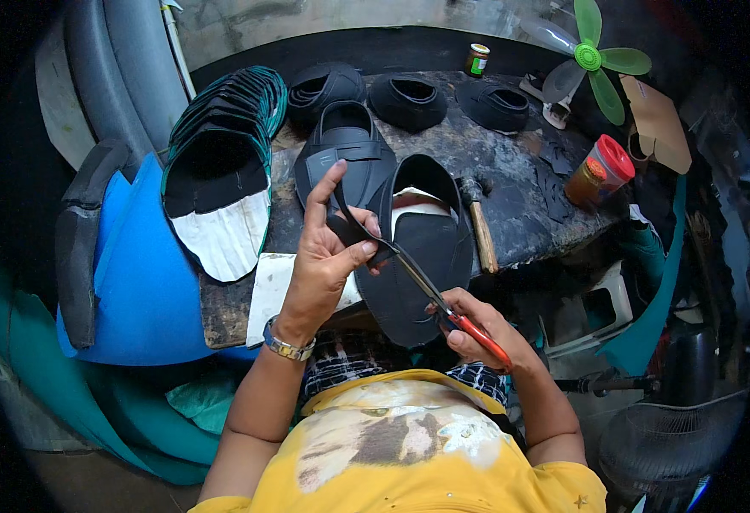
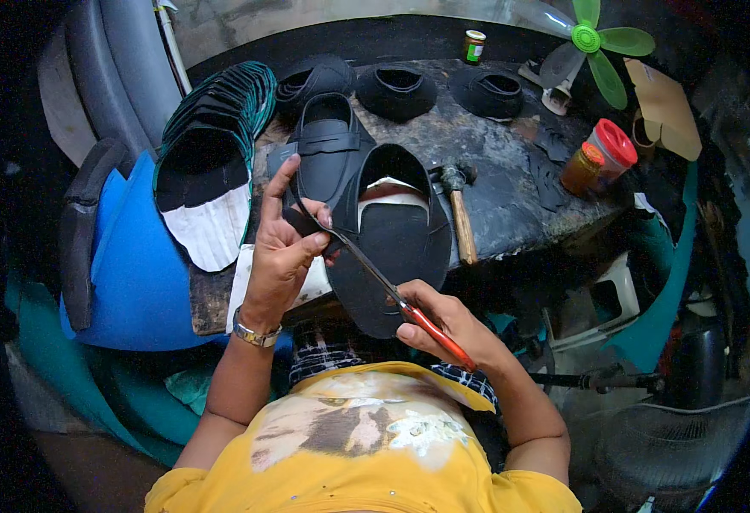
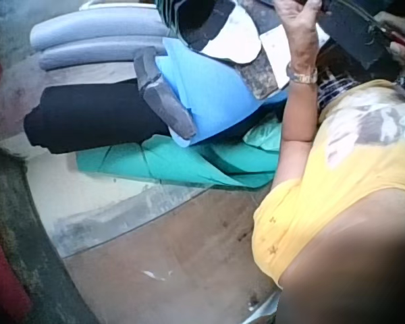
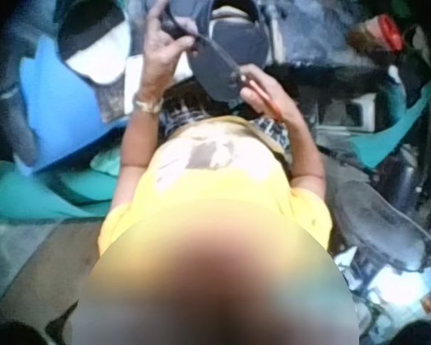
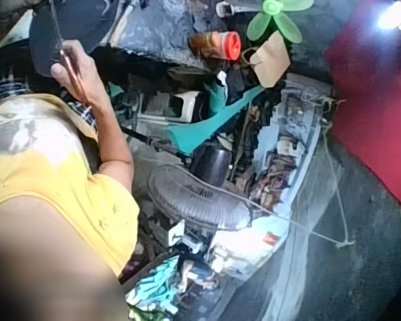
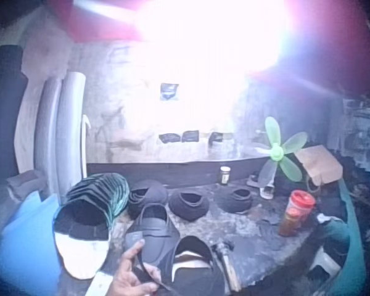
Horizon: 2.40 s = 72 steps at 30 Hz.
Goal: The person assembles a black slipper by hand, attaching a strap to the upper part. They use scissors to trim excess material and a hammer to secure the strap in place. The person repeats the process for a second slipper, ensuring both are properly assembled.
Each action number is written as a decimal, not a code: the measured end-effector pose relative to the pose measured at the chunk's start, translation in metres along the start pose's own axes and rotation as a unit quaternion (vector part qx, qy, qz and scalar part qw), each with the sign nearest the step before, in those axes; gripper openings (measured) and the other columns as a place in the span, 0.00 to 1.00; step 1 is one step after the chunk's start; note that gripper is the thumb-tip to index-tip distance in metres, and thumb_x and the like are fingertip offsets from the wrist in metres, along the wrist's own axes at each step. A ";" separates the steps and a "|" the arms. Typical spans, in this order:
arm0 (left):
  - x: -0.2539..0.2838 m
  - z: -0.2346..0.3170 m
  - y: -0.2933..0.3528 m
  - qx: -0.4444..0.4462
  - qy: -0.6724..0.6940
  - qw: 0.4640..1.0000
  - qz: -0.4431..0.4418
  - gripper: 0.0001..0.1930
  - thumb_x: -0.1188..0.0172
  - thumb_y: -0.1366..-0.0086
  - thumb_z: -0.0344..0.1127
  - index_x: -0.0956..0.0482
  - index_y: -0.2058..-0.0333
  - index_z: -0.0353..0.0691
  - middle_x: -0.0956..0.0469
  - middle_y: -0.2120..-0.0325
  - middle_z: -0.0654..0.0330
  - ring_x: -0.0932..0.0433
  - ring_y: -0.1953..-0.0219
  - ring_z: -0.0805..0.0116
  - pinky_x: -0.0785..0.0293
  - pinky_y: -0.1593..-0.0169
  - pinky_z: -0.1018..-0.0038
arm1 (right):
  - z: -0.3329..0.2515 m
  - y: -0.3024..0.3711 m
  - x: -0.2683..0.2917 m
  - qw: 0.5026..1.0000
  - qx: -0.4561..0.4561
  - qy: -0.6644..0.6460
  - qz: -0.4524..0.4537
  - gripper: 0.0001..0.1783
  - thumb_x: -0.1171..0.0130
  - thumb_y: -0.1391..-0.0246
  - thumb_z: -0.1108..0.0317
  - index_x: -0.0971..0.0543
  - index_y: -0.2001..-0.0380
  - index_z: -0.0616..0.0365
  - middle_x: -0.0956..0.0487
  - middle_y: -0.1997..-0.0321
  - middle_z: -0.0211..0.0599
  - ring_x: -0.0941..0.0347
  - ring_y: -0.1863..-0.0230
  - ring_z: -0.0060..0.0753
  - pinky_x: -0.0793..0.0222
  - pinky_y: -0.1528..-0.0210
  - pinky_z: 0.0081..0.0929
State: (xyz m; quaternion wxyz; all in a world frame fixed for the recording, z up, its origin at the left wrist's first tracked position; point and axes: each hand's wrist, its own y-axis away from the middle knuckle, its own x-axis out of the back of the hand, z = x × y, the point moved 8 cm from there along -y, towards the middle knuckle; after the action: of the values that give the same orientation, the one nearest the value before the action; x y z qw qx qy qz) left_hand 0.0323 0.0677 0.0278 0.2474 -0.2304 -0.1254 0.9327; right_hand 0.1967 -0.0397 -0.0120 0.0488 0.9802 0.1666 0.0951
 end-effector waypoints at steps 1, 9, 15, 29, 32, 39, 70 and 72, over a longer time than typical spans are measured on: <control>0.000 0.000 0.000 0.000 0.003 1.000 0.003 0.42 0.44 0.41 0.20 0.55 0.33 0.50 0.25 0.65 0.61 0.23 0.67 0.76 0.23 0.67 0.80 | -0.001 0.000 0.000 1.000 0.005 0.001 0.002 0.23 0.37 0.46 0.56 0.29 0.53 0.56 0.33 0.75 0.25 0.38 0.72 0.17 0.40 0.69 0.19; 0.002 -0.001 0.000 0.016 -0.013 1.000 -0.003 0.41 0.44 0.41 0.20 0.55 0.33 0.48 0.25 0.65 0.60 0.23 0.68 0.77 0.23 0.69 0.81 | -0.002 0.000 -0.001 1.000 0.015 -0.006 -0.004 0.19 0.39 0.44 0.58 0.28 0.55 0.58 0.34 0.76 0.23 0.40 0.75 0.15 0.43 0.72 0.17; 0.002 -0.004 -0.002 0.025 0.000 1.000 0.001 0.42 0.44 0.41 0.19 0.55 0.33 0.48 0.25 0.64 0.60 0.23 0.67 0.77 0.22 0.67 0.80 | -0.005 -0.001 0.001 0.999 0.044 0.015 0.021 0.19 0.37 0.45 0.58 0.27 0.56 0.58 0.34 0.77 0.23 0.40 0.75 0.14 0.41 0.72 0.17; -0.009 -0.013 0.000 0.041 -0.031 0.996 0.072 0.34 0.43 0.42 0.21 0.45 0.37 0.39 0.22 0.59 0.54 0.20 0.62 0.71 0.20 0.61 0.76 | 0.055 -0.037 0.266 0.743 -0.168 0.446 0.470 0.32 0.34 0.55 0.53 0.30 0.48 0.56 0.27 0.56 0.60 0.27 0.52 0.62 0.30 0.50 0.46; -0.011 -0.007 -0.002 0.037 -0.031 0.996 0.072 0.33 0.42 0.42 0.20 0.41 0.38 0.39 0.22 0.60 0.56 0.20 0.62 0.72 0.20 0.60 0.76 | 0.077 -0.049 0.320 0.725 -0.216 0.475 0.449 0.28 0.36 0.55 0.62 0.28 0.49 0.56 0.30 0.52 0.64 0.29 0.50 0.64 0.32 0.48 0.47; -0.012 -0.017 0.000 0.078 0.076 0.991 0.075 0.32 0.41 0.41 0.20 0.42 0.39 0.36 0.20 0.65 0.55 0.19 0.65 0.72 0.19 0.61 0.77 | -0.015 -0.055 0.184 0.808 0.152 0.406 0.400 0.10 0.43 0.45 0.69 0.20 0.60 0.59 0.24 0.59 0.41 0.26 0.57 0.42 0.33 0.51 0.33; -0.047 0.002 0.034 -0.117 -0.386 0.911 -0.085 0.50 0.50 0.42 0.18 0.78 0.33 0.50 0.69 0.32 0.40 0.53 0.33 0.39 0.41 0.37 0.62 | -0.050 -0.067 -0.003 0.971 0.172 -0.134 0.098 0.13 0.44 0.40 0.68 0.26 0.54 0.62 0.24 0.61 0.30 0.27 0.61 0.19 0.31 0.56 0.20; -0.047 -0.013 0.037 -0.075 -0.375 0.920 -0.081 0.52 0.46 0.41 0.21 0.79 0.33 0.50 0.55 0.37 0.42 0.37 0.45 0.51 0.32 0.46 0.65 | -0.047 -0.068 0.001 0.974 0.166 -0.105 0.111 0.13 0.45 0.40 0.69 0.25 0.53 0.61 0.23 0.61 0.29 0.27 0.61 0.18 0.31 0.56 0.20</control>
State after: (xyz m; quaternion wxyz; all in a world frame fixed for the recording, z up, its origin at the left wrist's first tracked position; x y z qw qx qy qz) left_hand 0.0597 0.0138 0.0215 0.2387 0.1291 -0.2968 0.9155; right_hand 0.1669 0.0273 0.0253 -0.1086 0.9915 0.0640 -0.0322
